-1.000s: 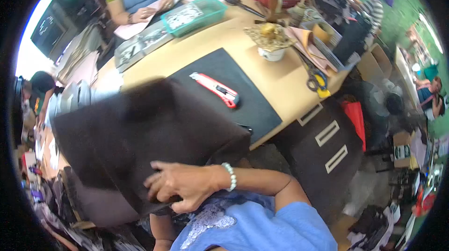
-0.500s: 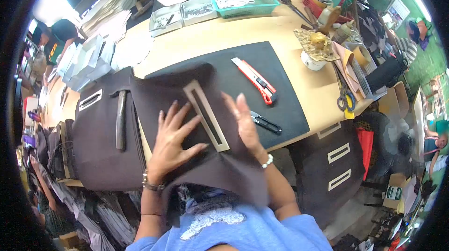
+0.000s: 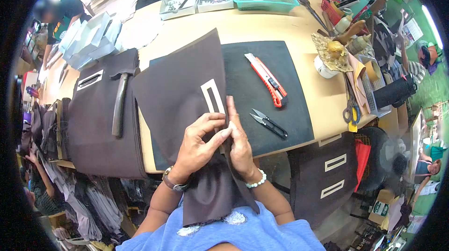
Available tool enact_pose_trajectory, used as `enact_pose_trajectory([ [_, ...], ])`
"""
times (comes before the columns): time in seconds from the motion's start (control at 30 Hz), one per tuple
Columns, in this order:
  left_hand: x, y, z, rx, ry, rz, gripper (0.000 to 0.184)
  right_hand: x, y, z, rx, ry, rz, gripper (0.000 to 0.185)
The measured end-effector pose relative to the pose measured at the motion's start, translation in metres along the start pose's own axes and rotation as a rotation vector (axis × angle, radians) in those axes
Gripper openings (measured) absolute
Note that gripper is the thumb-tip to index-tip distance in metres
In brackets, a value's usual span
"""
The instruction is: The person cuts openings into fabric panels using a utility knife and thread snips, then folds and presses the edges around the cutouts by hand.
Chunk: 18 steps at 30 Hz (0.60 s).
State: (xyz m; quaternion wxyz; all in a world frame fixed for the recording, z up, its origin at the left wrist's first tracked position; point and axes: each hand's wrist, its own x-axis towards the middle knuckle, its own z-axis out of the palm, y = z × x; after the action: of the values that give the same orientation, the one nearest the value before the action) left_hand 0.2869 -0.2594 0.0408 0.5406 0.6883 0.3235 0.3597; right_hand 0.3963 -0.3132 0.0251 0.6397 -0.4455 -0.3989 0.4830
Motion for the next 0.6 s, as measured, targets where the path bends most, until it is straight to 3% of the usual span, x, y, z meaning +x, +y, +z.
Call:
enact_pose_trajectory([
  [0.07,-0.001,-0.001,-0.001,-0.163,-0.007,-0.135,0.017,0.0,-0.001,0.005,0.047,0.067,0.012,0.059],
  [0.13,0.0,-0.011,-0.002,-0.226,-0.01,-0.112,0.017,0.0,0.001,0.004,0.185,0.043,0.024,0.06],
  [0.3,0.0,-0.012,-0.006,-0.373,-0.002,-0.181,0.012,-0.001,-0.003,0.008,0.072,0.067,0.008,0.06],
  [0.43,-0.002,-0.013,-0.004,-0.4,0.062,-0.163,0.008,-0.002,-0.002,0.004,-0.009,0.036,0.017,0.061],
  [0.53,-0.007,-0.006,-0.016,-0.508,0.136,-0.211,0.005,0.002,0.008,0.003,0.22,0.076,0.058,0.065],
  [0.6,-0.019,-0.008,-0.043,-0.575,0.239,-0.203,0.008,0.003,0.007,0.004,0.152,0.059,0.079,0.069],
])
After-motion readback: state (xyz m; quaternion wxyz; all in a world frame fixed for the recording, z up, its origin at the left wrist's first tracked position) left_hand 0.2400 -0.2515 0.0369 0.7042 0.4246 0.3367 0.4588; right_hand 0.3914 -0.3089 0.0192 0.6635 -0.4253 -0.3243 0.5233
